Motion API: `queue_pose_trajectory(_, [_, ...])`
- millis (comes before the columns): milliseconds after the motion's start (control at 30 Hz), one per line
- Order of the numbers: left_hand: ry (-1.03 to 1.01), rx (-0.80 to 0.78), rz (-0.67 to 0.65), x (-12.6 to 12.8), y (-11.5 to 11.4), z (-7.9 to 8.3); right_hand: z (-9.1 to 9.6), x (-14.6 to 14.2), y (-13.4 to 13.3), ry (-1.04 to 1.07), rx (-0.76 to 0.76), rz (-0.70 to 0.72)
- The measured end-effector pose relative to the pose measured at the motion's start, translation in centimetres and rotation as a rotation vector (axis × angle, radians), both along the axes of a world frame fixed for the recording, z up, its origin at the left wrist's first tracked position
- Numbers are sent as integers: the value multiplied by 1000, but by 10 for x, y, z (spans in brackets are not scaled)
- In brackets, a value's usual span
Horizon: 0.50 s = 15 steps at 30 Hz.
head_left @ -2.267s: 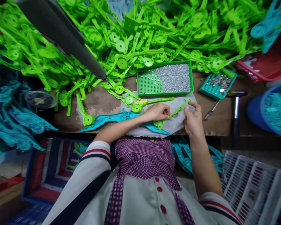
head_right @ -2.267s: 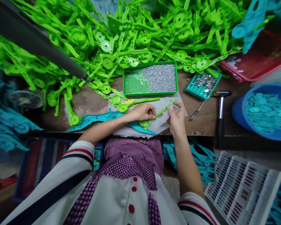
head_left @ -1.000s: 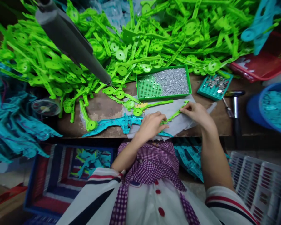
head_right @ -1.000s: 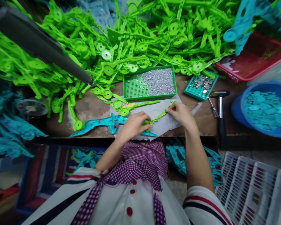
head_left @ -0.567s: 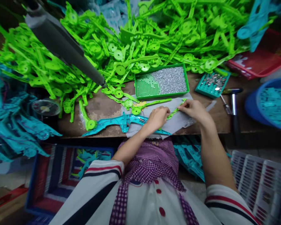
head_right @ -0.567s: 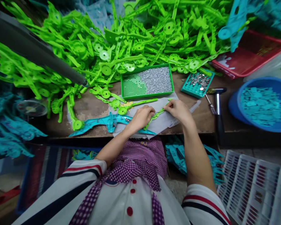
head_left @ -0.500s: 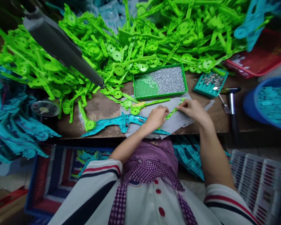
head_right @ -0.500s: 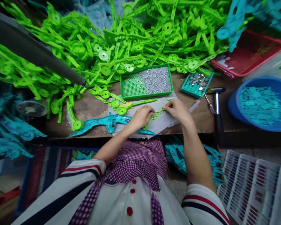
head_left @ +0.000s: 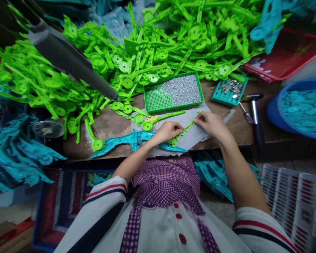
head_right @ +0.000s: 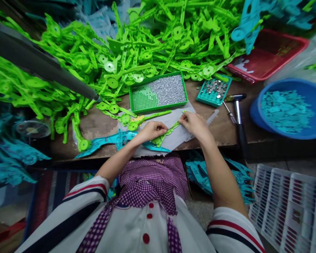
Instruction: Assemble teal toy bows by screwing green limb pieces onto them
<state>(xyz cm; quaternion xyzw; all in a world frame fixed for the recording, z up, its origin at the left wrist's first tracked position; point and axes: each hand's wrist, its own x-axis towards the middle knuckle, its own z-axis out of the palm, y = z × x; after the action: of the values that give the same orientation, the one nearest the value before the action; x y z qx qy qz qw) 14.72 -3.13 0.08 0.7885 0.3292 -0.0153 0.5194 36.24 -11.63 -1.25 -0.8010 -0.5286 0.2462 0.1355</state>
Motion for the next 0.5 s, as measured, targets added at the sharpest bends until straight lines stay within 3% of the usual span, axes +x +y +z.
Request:
queue_pose_trajectory(100, [-17, -78, -21, 1, 6, 2, -1, -1, -1, -36, -21, -21])
queue_pose_trajectory(500, [-26, -41, 86, 5, 0, -7, 10, -6, -1, -50, -102, -8])
